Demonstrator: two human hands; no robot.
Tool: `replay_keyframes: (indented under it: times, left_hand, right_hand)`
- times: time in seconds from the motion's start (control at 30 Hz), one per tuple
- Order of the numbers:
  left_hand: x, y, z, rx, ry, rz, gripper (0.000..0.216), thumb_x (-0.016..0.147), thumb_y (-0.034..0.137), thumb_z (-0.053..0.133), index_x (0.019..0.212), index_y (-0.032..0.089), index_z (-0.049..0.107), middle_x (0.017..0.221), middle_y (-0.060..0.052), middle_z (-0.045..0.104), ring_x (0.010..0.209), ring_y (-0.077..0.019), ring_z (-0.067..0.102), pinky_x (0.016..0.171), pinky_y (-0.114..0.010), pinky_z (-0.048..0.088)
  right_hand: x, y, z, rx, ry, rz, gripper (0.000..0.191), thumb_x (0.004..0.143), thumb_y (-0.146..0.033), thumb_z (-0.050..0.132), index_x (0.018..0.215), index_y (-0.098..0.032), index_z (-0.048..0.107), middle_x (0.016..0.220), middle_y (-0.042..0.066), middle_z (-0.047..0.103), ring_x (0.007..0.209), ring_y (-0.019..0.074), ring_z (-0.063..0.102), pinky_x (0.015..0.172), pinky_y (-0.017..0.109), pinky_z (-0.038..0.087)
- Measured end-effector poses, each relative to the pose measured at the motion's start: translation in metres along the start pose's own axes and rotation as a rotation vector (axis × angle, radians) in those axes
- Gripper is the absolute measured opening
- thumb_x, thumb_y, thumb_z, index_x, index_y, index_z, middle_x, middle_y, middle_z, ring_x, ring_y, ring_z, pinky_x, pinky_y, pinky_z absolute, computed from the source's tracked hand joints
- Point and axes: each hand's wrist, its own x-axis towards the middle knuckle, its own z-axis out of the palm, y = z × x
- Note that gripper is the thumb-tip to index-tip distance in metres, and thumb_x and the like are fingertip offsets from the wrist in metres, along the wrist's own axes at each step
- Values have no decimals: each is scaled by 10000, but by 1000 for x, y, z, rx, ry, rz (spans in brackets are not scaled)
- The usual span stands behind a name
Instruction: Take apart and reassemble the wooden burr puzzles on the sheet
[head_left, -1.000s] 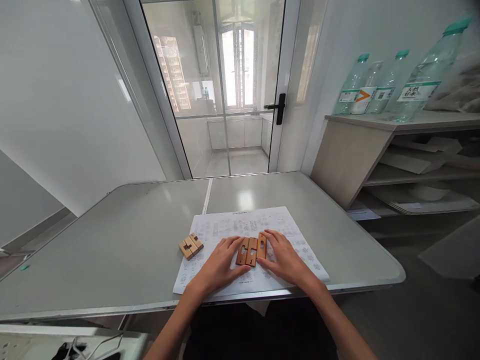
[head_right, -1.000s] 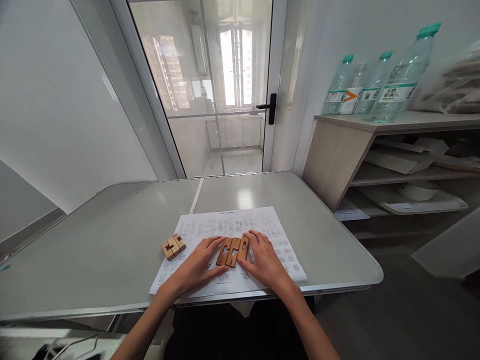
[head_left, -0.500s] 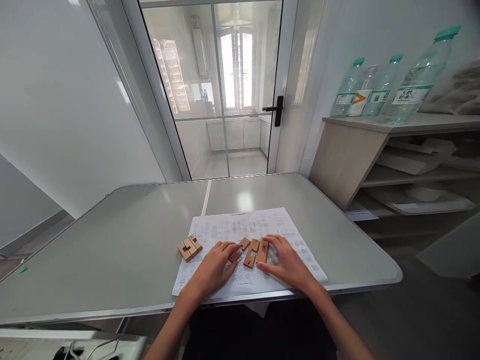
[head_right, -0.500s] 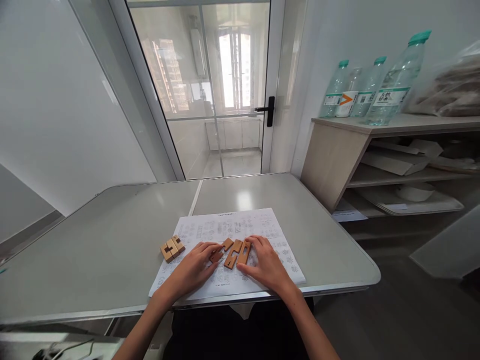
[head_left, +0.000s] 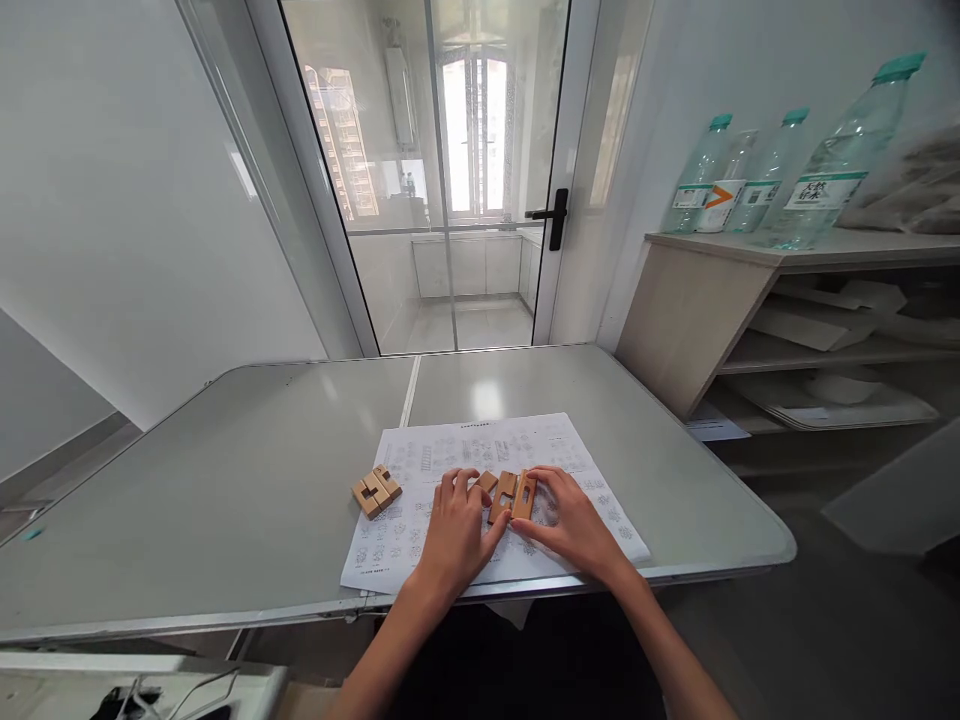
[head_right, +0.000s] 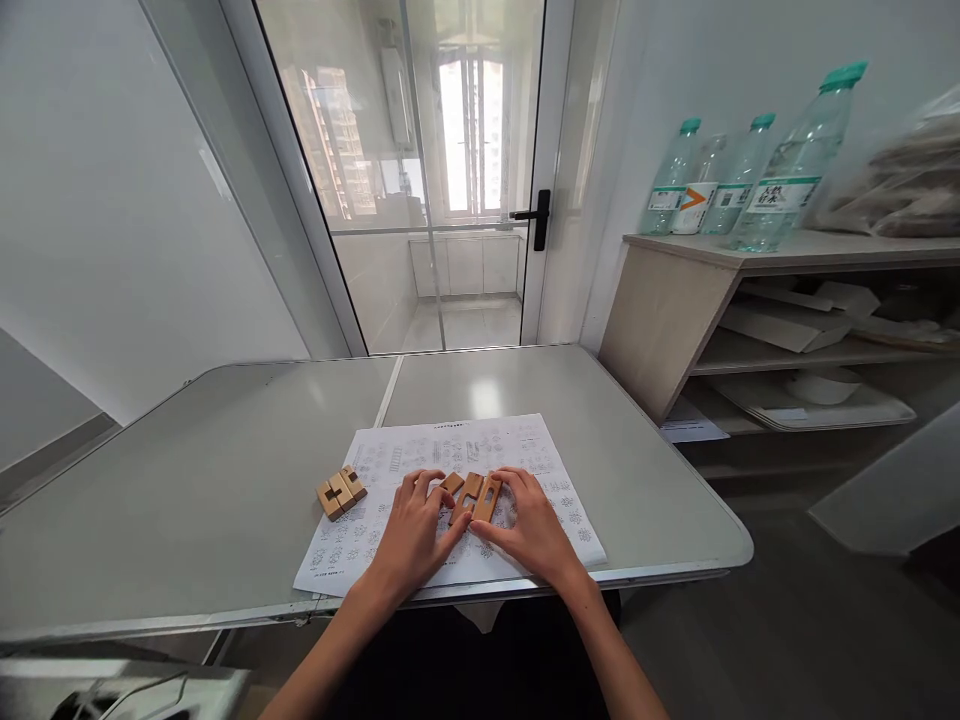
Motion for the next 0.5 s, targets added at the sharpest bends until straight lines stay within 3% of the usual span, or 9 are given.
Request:
replay_keyframes:
  times: [0.23,0.37,0.5]
  left_hand:
    - [12,8,2,2,-58,29,170,878,314,735,820,184,644,1213,-133,636,1269,-359,511,1055,-528,497]
    - [14,11,-2,-48,-13,73,107,911,254,684,838,192,635,1214,-129,656,1261,-347,530,1020,-519,508]
    - [6,16,-8,-197,19,-11,139,1008,306,557,914,213,599,958,-68,719,910,-257,677,815,-406,536]
  right_hand:
    - [2,3,-1,100,127,20,485,846,-494,792,1216,-240,607,1335,107,623,1210,285,630,1032,464,547]
    - [1,2,-2,139,187,56,484,844,-515,787,1208,-242,621,1349,109,624,1212,289,630,1012,479,566]
    - [1,3,-2,211,251,112,480,829,-532,800,1181,-250,636,1370,108,623,1209,297,630,1025,511,567]
